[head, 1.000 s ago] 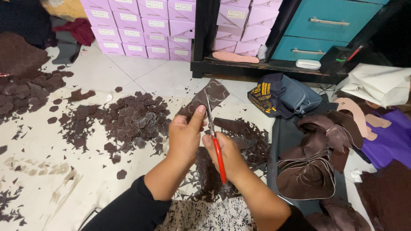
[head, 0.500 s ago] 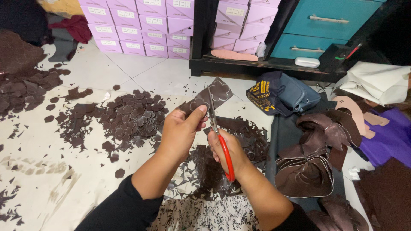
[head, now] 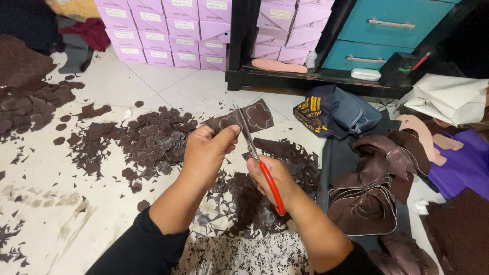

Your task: The person uses red-handled scissors to cut cloud-shaped pieces from a long strip of dark brown material. The cut pieces are placed on the floor, and the process continues throughout the clip.

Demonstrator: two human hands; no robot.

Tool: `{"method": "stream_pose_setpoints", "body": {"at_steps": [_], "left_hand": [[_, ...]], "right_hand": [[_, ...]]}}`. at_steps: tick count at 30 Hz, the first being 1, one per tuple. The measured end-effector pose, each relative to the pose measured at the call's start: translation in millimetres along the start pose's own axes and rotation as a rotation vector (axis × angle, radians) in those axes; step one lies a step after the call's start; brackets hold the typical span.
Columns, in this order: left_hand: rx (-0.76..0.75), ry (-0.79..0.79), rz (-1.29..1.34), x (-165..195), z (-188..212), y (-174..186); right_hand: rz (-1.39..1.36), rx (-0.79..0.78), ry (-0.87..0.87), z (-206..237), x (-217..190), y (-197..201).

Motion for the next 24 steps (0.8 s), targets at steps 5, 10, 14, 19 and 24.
{"method": "stream_pose_setpoints", "body": {"at_steps": [5,10,14,19,24], "left_hand": [[-0.010,0.024,-0.001,-1,-2,1],[-0.009,0.069,-0.014,-6,-3,1],[-0.008,0.062,-0.014,-6,-3,2],[0.004,0.066,-0.027,-8,-2,6],[0.008,0.060,-0.031,-7,-3,8]], "right_hand": [[0.143,0.000,0.022,-2,-4,3],[0.174,-0.008,0.014,-1,-4,3],[0.178,-0.014,0.003,-2,-4,3],[0.149,-0.007,-0.051,-2,5,4],[0.102,-0.014,-0.037,-2,5,3]]}}
Point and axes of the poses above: each hand's wrist, its own z-axis away from the middle knuckle, its own y-axis out of the back of the hand, x = y × z, the point moved 10 cm from there along -z, towards the middle knuckle
